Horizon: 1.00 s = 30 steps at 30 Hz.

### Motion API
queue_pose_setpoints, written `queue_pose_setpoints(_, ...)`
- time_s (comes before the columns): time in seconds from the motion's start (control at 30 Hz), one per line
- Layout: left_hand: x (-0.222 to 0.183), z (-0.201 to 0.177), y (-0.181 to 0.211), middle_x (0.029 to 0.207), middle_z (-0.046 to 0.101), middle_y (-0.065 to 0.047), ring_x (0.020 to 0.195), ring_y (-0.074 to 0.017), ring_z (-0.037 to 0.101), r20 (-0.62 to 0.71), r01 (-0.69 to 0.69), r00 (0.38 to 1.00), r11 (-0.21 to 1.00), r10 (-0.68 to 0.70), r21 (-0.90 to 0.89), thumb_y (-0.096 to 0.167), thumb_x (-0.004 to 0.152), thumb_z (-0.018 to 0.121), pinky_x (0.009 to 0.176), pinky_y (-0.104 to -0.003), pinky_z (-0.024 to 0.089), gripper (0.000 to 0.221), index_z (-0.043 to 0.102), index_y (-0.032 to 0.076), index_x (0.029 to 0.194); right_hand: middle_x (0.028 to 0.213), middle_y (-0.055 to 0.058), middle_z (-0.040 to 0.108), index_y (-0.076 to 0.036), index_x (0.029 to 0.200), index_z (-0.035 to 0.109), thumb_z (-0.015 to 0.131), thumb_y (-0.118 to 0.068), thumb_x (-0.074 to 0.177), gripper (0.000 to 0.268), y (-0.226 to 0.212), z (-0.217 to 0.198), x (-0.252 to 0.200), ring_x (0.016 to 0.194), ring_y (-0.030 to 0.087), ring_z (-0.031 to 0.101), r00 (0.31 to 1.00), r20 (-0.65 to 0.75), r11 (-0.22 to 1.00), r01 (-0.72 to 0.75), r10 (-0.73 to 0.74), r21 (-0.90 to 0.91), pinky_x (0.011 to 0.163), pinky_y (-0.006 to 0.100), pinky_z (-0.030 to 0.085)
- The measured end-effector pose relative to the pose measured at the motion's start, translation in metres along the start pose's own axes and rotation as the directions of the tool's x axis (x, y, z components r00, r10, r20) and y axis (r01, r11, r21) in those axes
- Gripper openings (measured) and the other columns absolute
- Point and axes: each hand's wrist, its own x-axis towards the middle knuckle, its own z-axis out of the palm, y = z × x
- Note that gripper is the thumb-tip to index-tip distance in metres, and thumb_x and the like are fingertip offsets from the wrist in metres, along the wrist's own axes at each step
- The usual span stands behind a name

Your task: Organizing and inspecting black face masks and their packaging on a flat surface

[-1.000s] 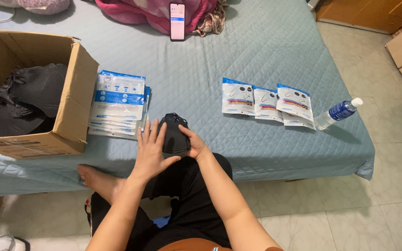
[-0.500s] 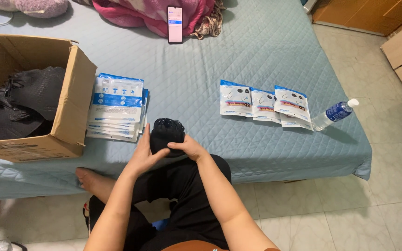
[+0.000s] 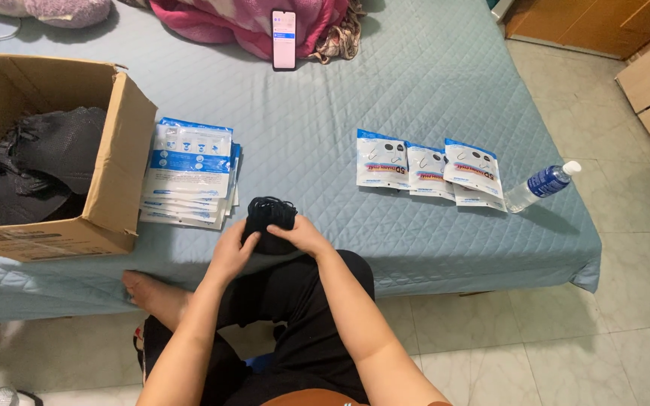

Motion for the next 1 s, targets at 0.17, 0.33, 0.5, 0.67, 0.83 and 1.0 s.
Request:
queue_pose_setpoints(0.17, -0.015, -0.020, 0.037, 0.108, 0.074, -0.015, 0.108, -0.0288, 0.067, 0.055, 0.264, 0.963, 0.874, -0.265, -0.408, 0.033, 0.094, 0.075, 0.096, -0.045, 0.052, 0.047, 0.065, 0.018, 0.138, 0.098, 0.008, 0.077, -0.004, 0.110, 0.077, 0.084, -0.022, 0.090, 0.028, -0.037, -0.002, -0.021, 0.088, 0.014, 0.071, 0.989, 0.122, 0.942, -0.121, 0.086, 0.313, 0.078, 0.029, 0.060)
queue_pose_setpoints(0.33, -0.010, -0.024, 0.048, 0.074, 0.061, -0.007, 0.056, -0.0151, 0.056, 0.098, 0.225, 0.971, 0.701, -0.217, -0.676, 0.020, 0.095, 0.075, 0.047, -0.026, 0.045, 0.042, 0.063, 0.007, 0.133, 0.114, 0.020, 0.074, 0.000, 0.125, 0.069, 0.072, -0.005, 0.095, 0.031, 0.006, -0.024, -0.010, 0.101, 0.029, 0.074, 0.943, 0.333, 0.781, -0.208, 0.000, 0.589, 0.089, 0.048, 0.060)
queue_pose_setpoints(0.5, 0.022, 0.005, 0.027, 0.088, 0.068, -0.005, 0.071, -0.0125, 0.059, 0.030, 0.149, 0.985, 0.766, -0.167, -0.625, 0.024, 0.091, 0.080, 0.055, -0.023, 0.045, 0.051, 0.059, 0.011, 0.136, 0.126, 0.029, 0.068, -0.004, 0.140, 0.057, 0.058, -0.013, 0.102, 0.040, -0.030, -0.036, -0.031, 0.113, 0.045, 0.067, 0.904, 0.428, 0.528, -0.375, 0.025, 0.762, 0.092, 0.076, 0.047)
queue_pose_setpoints(0.67, 0.040, 0.018, 0.050, 0.104, 0.070, -0.009, 0.081, -0.0170, 0.063, -0.066, 0.185, 0.965, 0.837, -0.254, -0.514, 0.043, 0.090, 0.082, 0.059, -0.029, 0.054, 0.056, 0.061, 0.013, 0.132, 0.123, 0.031, 0.068, 0.005, 0.129, 0.064, 0.059, -0.020, 0.101, 0.038, -0.028, -0.058, -0.016, 0.113, 0.044, 0.066, 0.923, 0.368, 0.362, -0.383, 0.115, 0.850, 0.095, 0.074, 0.047)
queue_pose_setpoints(0.83, 0.045, 0.024, 0.056, 0.095, 0.063, -0.006, 0.077, -0.0148, 0.061, -0.239, 0.111, 0.939, 0.877, -0.246, -0.467, 0.035, 0.084, 0.089, 0.069, -0.028, 0.053, 0.046, 0.071, 0.013, 0.119, 0.119, 0.035, 0.068, 0.010, 0.122, 0.065, 0.063, -0.019, 0.099, 0.036, -0.028, -0.061, -0.010, 0.109, 0.048, 0.067, 0.951, 0.279, 0.260, -0.304, 0.131, 0.916, 0.090, 0.076, 0.049)
queue_pose_setpoints(1.0, 0.049, 0.028, 0.049, 0.093, 0.056, -0.005, 0.074, -0.0177, 0.058, -0.340, 0.064, 0.926, 0.955, -0.165, -0.289, 0.033, 0.083, 0.088, 0.072, -0.034, 0.052, 0.045, 0.071, 0.012, 0.118, 0.115, 0.033, 0.070, 0.009, 0.118, 0.066, 0.066, -0.016, 0.098, 0.033, -0.034, -0.054, -0.008, 0.103, 0.048, 0.069, 0.954, 0.240, 0.265, -0.282, 0.180, 0.922, 0.086, 0.076, 0.052)
